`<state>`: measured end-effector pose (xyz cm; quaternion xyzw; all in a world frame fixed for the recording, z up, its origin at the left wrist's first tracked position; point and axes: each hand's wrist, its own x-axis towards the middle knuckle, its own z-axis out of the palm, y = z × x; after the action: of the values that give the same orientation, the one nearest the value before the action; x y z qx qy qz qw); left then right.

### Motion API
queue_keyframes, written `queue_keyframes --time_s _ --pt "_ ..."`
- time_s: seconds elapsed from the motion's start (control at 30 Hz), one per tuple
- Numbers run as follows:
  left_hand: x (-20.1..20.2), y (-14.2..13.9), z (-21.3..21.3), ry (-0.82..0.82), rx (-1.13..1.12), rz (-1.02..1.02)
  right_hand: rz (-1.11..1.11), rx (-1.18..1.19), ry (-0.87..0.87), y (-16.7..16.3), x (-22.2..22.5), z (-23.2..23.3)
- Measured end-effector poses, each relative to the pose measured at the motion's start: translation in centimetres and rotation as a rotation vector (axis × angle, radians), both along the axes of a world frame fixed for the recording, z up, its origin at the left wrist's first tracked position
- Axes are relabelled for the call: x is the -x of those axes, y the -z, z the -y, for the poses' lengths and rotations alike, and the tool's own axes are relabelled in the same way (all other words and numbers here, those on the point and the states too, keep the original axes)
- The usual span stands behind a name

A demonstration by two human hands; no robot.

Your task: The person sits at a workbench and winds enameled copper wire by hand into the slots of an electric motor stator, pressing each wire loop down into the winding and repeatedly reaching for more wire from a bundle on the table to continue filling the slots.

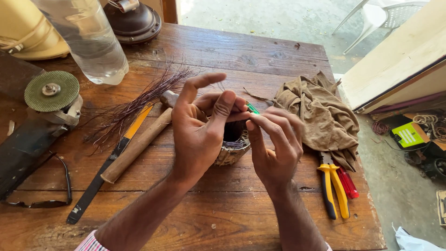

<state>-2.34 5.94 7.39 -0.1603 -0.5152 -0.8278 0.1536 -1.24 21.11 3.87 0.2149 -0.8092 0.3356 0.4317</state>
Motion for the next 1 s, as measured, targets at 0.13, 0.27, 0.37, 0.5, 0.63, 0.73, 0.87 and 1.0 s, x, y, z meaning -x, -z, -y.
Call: queue_keyframes --time_s 0.13,0.27,0.37,0.5,0.63,0.73,0.87,1.0 --pt "0.5 0.0 0.4 0.011 -0.031 0.079 0.127 0.096 -0.086 -0.1 0.0 0.1" --pt "1.1 0.4 1.0 0.020 -0.086 0.087 0.209 0.084 -0.147 0.4 0.4 -0.5" --pt "1.5 0.6 1.7 -0.058 -0.057 0.047 0.185 0.026 -0.155 1.1 0.9 -1.5" --pt "2.0 0.1 3.2 -0.096 -0.109 -0.011 0.127 -0.084 -0.088 1.8 2.2 -3.1" --pt "2.5 -1.0 6.4 -0.292 -0.039 0.004 0.141 -0.035 -0.123 1.5 3.0 -4.6" --pt "3.2 -1.7 8.1 -0.291 -0.085 -0.003 0.169 -0.006 -0.123 1.3 2.7 -4.8" --pt "3.4 -2.5 9.2 -0.323 0.026 -0.031 0.147 0.023 -0.135 1.3 2.7 -3.8" --pt "2.8 -4.4 11.1 -0.372 0.456 -0.061 0.153 0.057 -0.053 1.0 2.9 -3.2"
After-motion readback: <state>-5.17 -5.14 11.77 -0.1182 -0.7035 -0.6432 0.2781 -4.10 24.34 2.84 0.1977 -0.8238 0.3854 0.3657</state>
